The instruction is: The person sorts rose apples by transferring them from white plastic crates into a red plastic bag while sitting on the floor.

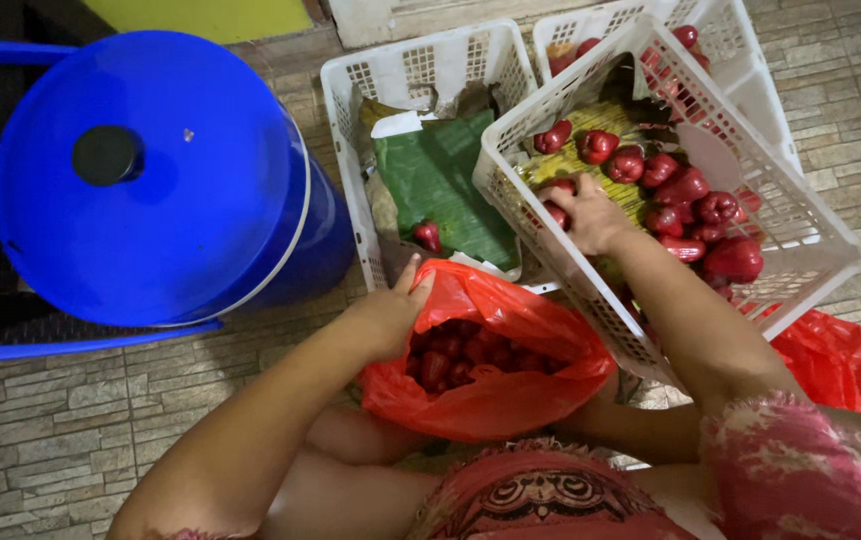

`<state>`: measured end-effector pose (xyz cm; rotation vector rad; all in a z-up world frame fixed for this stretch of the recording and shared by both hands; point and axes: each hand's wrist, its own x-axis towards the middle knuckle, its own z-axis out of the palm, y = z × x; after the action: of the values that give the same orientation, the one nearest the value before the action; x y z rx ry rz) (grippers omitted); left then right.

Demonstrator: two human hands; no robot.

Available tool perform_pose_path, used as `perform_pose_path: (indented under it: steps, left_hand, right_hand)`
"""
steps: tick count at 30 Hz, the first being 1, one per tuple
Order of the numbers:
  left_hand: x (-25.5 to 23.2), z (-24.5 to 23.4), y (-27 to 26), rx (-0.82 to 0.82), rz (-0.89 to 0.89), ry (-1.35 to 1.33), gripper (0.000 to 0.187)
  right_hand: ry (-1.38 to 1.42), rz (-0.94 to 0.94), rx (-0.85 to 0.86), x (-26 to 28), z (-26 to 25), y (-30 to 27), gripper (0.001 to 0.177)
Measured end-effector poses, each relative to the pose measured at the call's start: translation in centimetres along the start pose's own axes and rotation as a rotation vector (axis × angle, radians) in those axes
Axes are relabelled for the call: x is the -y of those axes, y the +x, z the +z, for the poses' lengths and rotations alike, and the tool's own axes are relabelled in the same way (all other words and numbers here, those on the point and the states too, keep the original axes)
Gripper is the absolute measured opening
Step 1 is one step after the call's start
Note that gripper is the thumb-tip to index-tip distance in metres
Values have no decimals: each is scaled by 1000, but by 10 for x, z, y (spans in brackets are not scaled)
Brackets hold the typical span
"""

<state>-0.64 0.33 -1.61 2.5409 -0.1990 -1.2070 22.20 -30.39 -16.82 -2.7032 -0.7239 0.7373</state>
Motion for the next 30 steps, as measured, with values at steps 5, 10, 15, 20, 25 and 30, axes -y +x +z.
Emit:
perform_pose_path:
  steps: [5, 10, 15, 20, 25, 30]
  left_hand:
    - [5, 1, -10, -1, -3, -1, 107]
    - [23, 16, 14, -7, 20, 18, 96]
    - [11, 5, 2, -41, 45, 23, 118]
    - [7, 16, 8, 11, 27, 59, 112]
    - [6, 11, -5, -20, 45, 44, 114]
    - [4, -8, -21, -15, 4, -30, 90]
  right_hand:
    - [668, -187, -330, 5, -24, -28, 74]
    - [1602, -469, -61, 61, -97, -96, 77]
    - [951, -783, 531, 147, -48, -121, 78]
    - [741, -202, 569, 180, 72, -124, 85]
    - [456, -461, 558, 185, -8, -136, 83]
    - [798, -491, -334, 71, -93, -80, 23]
